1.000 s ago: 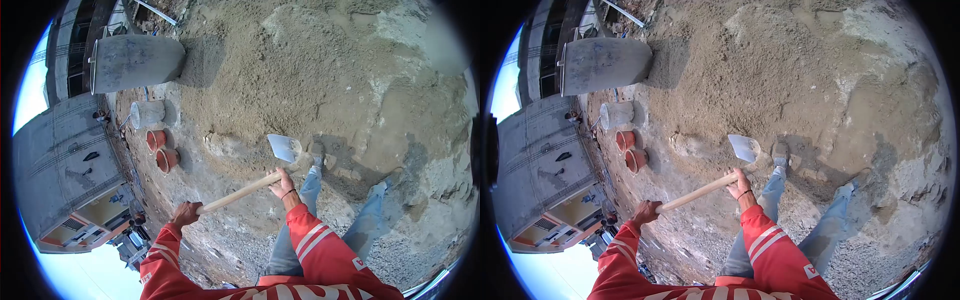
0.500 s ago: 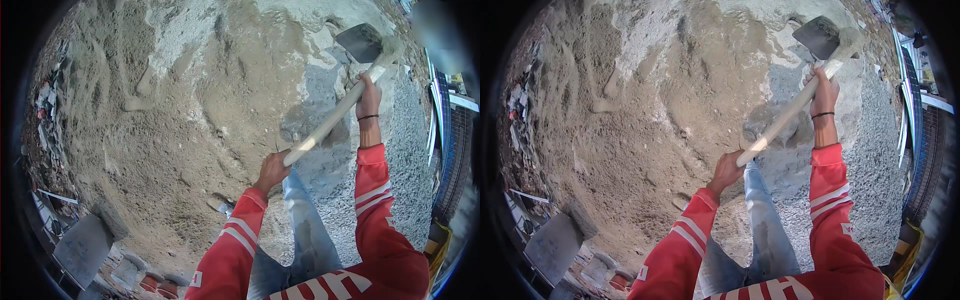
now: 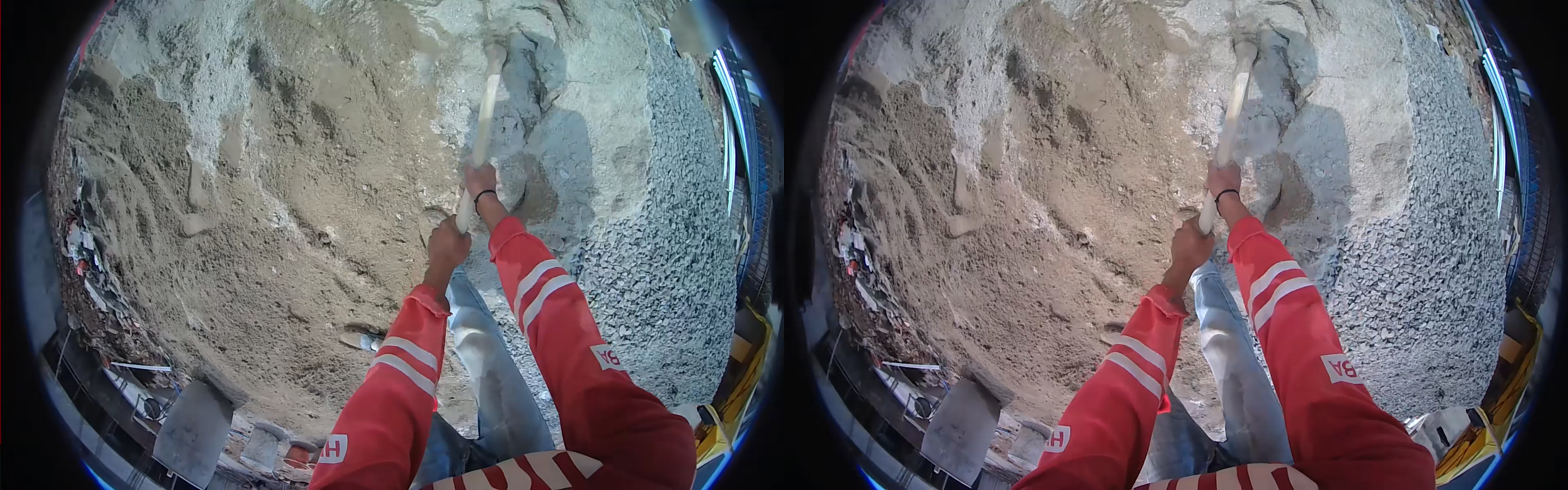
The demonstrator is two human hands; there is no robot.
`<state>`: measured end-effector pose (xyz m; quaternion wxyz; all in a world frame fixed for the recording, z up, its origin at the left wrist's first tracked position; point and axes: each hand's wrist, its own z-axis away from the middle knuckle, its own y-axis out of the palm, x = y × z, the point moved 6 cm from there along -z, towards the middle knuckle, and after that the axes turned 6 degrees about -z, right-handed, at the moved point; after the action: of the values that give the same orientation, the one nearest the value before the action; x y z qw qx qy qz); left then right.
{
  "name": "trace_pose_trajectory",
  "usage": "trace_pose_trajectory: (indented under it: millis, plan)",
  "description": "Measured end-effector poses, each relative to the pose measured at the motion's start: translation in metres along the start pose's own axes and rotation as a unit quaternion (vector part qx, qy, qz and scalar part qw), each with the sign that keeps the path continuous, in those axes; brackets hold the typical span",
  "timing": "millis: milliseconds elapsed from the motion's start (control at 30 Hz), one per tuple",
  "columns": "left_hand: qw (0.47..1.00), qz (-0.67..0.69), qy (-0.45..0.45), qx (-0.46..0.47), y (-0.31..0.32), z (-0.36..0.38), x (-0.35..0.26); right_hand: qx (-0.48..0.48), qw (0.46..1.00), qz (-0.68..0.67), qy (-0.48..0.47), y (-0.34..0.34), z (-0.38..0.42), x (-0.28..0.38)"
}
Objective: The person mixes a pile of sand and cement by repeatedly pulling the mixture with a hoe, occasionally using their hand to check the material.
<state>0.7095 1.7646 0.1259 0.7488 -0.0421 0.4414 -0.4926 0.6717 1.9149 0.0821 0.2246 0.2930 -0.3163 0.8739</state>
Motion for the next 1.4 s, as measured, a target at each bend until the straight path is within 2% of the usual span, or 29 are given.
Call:
trace_pose_trajectory:
  millis: [33,100,200,300,367,400,433,467,500,567,633,667,700,733,767,800,833,867,900,967,1033,1100,1200,1267,1333,1367,1400]
  plan:
    - [0.998,-0.04,-0.048,0.015,0.001,0.006,0.01,0.003,1.0,-0.002,0.003,0.002,-0.001,-0.007]
    - [0.996,-0.058,-0.057,0.029,-0.011,0.009,0.01,0.08,0.99,-0.061,0.103,0.017,0.003,-0.022]
    - [0.994,-0.064,-0.075,0.036,-0.04,0.006,-0.012,0.097,0.983,-0.107,0.117,0.018,0.005,0.0]
    - [0.997,-0.047,-0.047,0.037,-0.086,0.015,-0.043,0.137,0.96,-0.19,0.155,0.024,0.021,0.038]
    - [0.998,-0.046,-0.032,0.008,-0.122,0.037,-0.051,0.19,0.95,-0.177,0.175,0.032,0.029,0.041]
    - [0.998,-0.047,-0.032,-0.011,-0.138,0.054,-0.043,0.207,0.942,-0.194,0.179,0.038,0.045,0.041]
    - [0.998,-0.048,-0.033,-0.01,-0.151,0.075,-0.029,0.271,0.905,-0.231,0.231,0.047,0.07,0.04]
    - [0.998,-0.051,-0.031,-0.004,-0.163,0.104,-0.009,0.252,0.904,-0.239,0.249,0.057,0.118,0.048]
    - [0.999,-0.042,-0.021,-0.019,-0.179,0.143,0.015,0.227,0.904,-0.247,0.266,0.063,0.165,0.051]
    - [0.998,-0.029,-0.021,-0.054,-0.2,0.24,0.073,0.167,0.895,-0.288,0.298,0.084,0.211,0.006]
    - [0.992,-0.036,-0.051,-0.111,-0.196,0.353,0.15,0.177,0.875,-0.299,0.338,0.112,0.275,-0.043]
    - [0.992,-0.016,-0.095,-0.08,-0.203,0.419,0.186,0.2,0.878,-0.264,0.347,0.129,0.306,-0.076]
    - [0.989,-0.025,-0.134,-0.051,-0.203,0.487,0.222,0.222,0.879,-0.227,0.355,0.147,0.34,-0.117]
    - [0.984,-0.007,-0.178,-0.016,-0.209,0.551,0.253,0.206,0.865,-0.183,0.418,0.165,0.387,-0.173]
    - [0.973,0.008,-0.231,0.022,-0.21,0.615,0.284,0.315,0.834,-0.147,0.428,0.184,0.44,-0.231]
    - [0.959,-0.007,-0.284,0.008,-0.207,0.679,0.318,0.34,0.813,-0.149,0.449,0.203,0.479,-0.31]
    - [0.952,-0.01,-0.307,0.013,-0.203,0.739,0.35,0.312,0.801,-0.031,0.51,0.195,0.586,-0.282]
    - [0.933,-0.007,-0.358,0.043,-0.216,0.791,0.365,0.311,0.766,-0.004,0.563,0.199,0.645,-0.315]
    - [0.919,-0.028,-0.393,0.014,-0.22,0.842,0.383,0.355,0.733,0.027,0.579,0.204,0.698,-0.332]
    - [0.897,-0.058,-0.437,-0.015,-0.228,0.921,0.402,0.381,0.681,0.054,0.623,0.205,0.777,-0.364]
    - [0.872,-0.114,-0.475,-0.016,-0.238,0.961,0.412,0.396,0.659,0.049,0.637,0.199,0.816,-0.375]
    - [0.879,-0.103,-0.465,0.005,-0.233,0.957,0.416,0.401,0.654,0.029,0.641,0.189,0.815,-0.371]
    - [0.918,-0.058,-0.392,0.025,-0.221,0.876,0.407,0.344,0.718,-0.03,0.604,0.184,0.741,-0.341]
    - [0.951,-0.036,-0.307,0.012,-0.208,0.779,0.384,0.295,0.809,0.016,0.509,0.166,0.644,-0.302]
    - [0.978,0.017,-0.206,0.007,-0.167,0.671,0.364,0.257,0.872,-0.042,0.415,0.144,0.516,-0.263]
    - [0.988,0.037,-0.15,0.008,-0.159,0.608,0.335,0.182,0.928,-0.032,0.324,0.121,0.467,-0.2]
    - [0.995,0.051,-0.085,0.008,-0.156,0.546,0.298,0.118,0.954,-0.159,0.228,0.101,0.398,-0.164]
